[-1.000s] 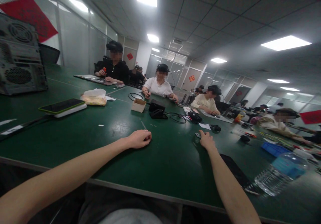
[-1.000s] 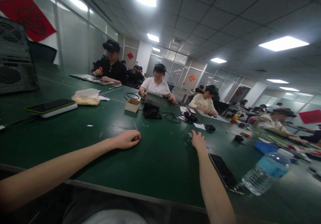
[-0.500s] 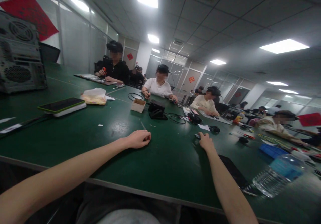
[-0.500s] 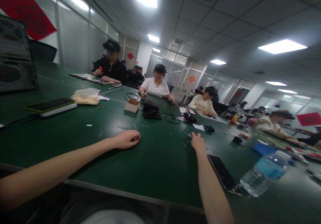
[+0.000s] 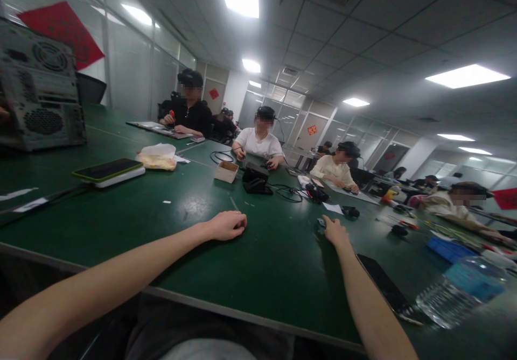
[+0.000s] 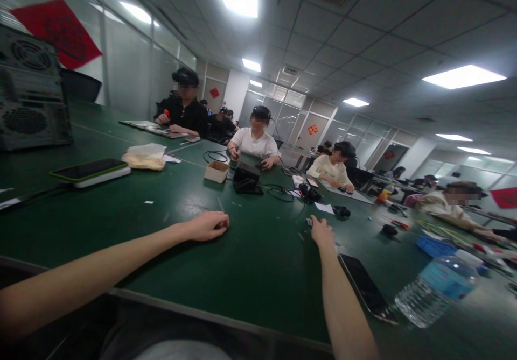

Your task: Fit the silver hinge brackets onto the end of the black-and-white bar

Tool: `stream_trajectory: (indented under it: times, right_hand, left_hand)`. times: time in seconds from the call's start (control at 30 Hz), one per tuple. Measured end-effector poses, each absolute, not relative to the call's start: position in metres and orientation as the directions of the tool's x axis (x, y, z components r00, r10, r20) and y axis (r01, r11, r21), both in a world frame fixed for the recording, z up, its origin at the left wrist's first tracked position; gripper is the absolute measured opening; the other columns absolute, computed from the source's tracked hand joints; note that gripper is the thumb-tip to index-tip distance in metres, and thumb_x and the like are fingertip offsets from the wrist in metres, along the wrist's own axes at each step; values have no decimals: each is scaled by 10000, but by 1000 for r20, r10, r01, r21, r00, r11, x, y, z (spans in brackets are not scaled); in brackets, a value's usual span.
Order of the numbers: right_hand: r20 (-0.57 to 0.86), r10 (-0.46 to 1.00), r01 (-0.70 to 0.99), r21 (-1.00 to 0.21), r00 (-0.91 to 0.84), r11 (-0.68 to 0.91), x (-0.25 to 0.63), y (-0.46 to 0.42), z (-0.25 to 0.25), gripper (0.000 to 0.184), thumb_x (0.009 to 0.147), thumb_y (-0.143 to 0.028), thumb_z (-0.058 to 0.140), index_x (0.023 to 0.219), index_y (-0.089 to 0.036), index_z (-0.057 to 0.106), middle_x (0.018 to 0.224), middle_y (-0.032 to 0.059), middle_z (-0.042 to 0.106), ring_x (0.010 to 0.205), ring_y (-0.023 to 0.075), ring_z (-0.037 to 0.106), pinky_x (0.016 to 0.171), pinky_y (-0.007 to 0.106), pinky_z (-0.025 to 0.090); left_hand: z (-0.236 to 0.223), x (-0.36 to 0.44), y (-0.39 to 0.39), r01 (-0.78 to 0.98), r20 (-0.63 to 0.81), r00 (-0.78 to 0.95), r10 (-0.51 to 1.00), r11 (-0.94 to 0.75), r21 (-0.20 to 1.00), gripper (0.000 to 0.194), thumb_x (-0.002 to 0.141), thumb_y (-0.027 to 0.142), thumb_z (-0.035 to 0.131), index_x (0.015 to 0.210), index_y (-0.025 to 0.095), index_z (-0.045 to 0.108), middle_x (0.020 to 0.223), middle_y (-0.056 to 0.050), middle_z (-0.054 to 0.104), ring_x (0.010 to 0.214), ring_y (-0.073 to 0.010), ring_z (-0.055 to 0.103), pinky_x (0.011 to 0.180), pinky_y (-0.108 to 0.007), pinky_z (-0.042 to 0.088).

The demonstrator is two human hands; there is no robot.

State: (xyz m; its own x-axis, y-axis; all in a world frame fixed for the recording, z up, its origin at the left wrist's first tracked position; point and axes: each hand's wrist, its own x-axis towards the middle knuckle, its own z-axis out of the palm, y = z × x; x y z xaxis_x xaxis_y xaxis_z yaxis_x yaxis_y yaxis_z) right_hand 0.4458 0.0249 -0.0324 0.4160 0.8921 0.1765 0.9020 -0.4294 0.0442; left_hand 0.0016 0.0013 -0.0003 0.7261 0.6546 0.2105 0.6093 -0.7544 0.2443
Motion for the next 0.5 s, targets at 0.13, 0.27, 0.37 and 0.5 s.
stream_trajectory:
  times: [0.13, 0.27, 0.37, 0.5]
  right_hand:
    - [190, 889, 902, 34, 418, -431, 445, 24, -33, 473, 883, -184, 383, 1336, -317, 419, 1276, 145, 417, 1041, 303, 545, 806, 416, 427]
    - [189, 878, 890, 42, 439, -454, 448, 26, -36, 491, 898, -197, 356, 1365, -346, 385, 1297, 148, 414, 1087, 333, 521, 815, 455, 421]
    - [216, 879, 895, 40, 426, -444, 449, 27, -36, 519, 875, -199, 421, 1372, -343, 372, 1351, 149, 359, 1049, 309, 555, 803, 429, 434]
    - [176, 887, 896, 50, 428, -442, 446, 26, -34, 455, 889, -211, 408, 1325, -333, 457, 1279, 141, 436, 1064, 315, 547, 814, 432, 434]
  left_hand:
    - [0, 2, 1, 605, 220, 729, 649, -760, 236, 119, 851, 243, 492, 922, 199, 577, 860, -29, 601, 769, -170, 567, 667, -255, 419]
    - [-3, 2, 3, 606, 218, 727, 651, -758, 242, 115, 840, 234, 503, 921, 205, 579, 864, -24, 600, 781, -169, 571, 696, -253, 427]
    - [-5, 2, 4, 605, 218, 729, 649, -759, 239, 118, 835, 230, 506, 925, 209, 578, 859, -22, 599, 781, -172, 570, 697, -256, 428]
    - [-6, 2, 5, 606, 215, 732, 647, -762, 230, 115, 834, 235, 510, 924, 206, 576, 855, -23, 598, 771, -174, 573, 689, -259, 427]
